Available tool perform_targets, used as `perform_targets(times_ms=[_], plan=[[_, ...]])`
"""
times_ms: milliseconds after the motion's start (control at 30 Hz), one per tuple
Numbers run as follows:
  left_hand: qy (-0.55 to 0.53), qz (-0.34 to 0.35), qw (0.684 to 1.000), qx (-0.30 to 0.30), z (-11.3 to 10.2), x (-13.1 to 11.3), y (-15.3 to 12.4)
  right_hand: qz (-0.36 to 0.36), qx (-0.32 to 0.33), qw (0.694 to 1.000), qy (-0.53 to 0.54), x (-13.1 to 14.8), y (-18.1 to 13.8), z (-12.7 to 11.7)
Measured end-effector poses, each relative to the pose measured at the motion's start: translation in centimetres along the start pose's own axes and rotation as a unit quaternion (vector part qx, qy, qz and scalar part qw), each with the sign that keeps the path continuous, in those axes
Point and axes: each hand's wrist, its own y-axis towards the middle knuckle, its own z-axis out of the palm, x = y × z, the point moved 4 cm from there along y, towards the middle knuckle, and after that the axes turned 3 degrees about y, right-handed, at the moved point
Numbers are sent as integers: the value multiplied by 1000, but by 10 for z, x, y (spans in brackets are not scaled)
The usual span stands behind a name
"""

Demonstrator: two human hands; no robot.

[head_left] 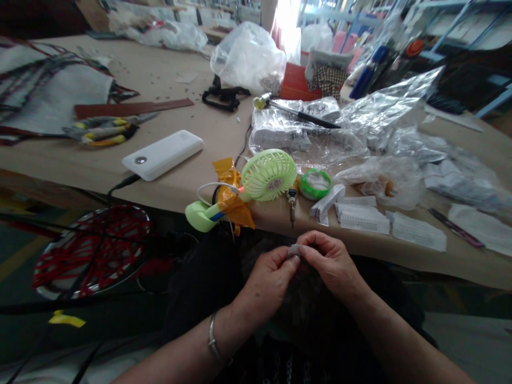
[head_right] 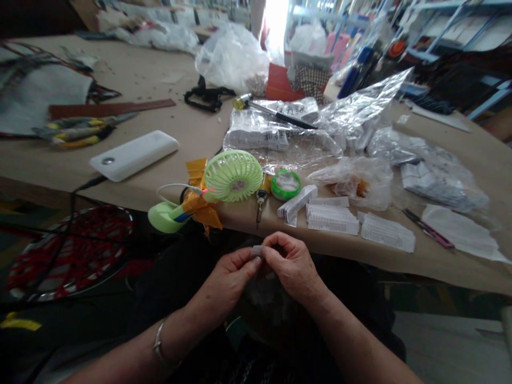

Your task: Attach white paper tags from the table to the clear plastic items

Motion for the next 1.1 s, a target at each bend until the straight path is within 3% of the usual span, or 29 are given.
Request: perform_targets(times_ms=[167,300,633,1100], plan=[[126,87,985,-80,-15,-13,4,-47,-36,991,-116,11,9,-3],[193,144,964,-112,-20,-23,8,-70,-40,985,-151,16,14,-1],[277,207,930,-122,-23,-32,13,-120,-57,973,-189,17,19,0],[302,222,918,-128,-25,-35,18,-145,-74,965,-206,18,23,-1]])
